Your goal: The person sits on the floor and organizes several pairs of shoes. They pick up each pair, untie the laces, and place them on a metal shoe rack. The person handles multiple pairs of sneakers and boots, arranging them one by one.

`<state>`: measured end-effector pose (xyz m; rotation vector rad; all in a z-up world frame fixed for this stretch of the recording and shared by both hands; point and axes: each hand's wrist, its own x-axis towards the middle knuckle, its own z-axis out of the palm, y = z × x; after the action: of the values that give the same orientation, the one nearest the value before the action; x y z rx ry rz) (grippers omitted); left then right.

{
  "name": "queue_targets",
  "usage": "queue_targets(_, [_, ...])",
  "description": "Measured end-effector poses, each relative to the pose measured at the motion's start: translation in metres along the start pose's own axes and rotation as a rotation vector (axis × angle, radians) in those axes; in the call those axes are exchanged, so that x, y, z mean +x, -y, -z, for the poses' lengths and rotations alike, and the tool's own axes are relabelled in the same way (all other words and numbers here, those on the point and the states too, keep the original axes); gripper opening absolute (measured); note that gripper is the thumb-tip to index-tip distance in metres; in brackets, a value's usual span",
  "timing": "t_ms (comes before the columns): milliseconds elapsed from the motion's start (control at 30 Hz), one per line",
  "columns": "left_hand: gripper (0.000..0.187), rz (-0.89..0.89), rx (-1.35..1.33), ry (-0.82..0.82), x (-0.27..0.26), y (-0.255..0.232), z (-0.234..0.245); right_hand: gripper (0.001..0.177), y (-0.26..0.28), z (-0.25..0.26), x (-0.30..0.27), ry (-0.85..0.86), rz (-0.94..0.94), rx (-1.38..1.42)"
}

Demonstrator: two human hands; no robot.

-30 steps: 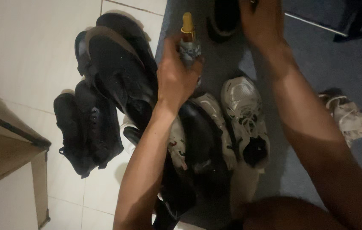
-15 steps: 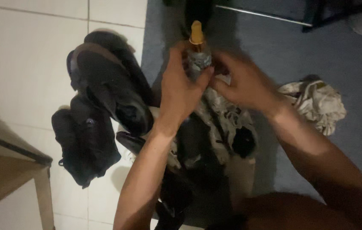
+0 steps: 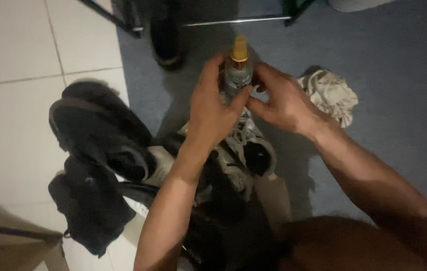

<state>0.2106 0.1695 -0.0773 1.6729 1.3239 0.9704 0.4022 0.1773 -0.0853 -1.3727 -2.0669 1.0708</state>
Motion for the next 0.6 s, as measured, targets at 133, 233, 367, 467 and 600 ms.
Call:
queue_targets(133, [0.068, 0.039, -0.023, 0.082, 0.003, -0.006, -0.021, 0.053, -0.007, 0.015, -0.021, -0.082, -0.026, -0.008])
queue_targets(233, [0.068, -0.117, -0.007, 0.106, 0.009, -0.006, -0.037, 0.053, -0.017, 0.025, -0.034, -0.067, -0.110, -0.014])
queue_targets(367, [0.069, -0.190, -0.088, 0.213, 0.016, -0.009, -0.056, 0.046, -0.031, 0.037, -0.055, -0.126, -0.143, -0.062])
queue_targets(467, [0.069, -0.227, -0.093, 0.307, 0.019, -0.015, -0.074, 0.048, -0.040, 0.042, -0.073, -0.243, -0.048, -0.045])
queue_targets(600, [0.064, -0.311, -0.139, 0.393, 0.025, -0.020, -0.108, 0.048, -0.058, 0.050, -0.092, -0.307, -0.100, 0.019])
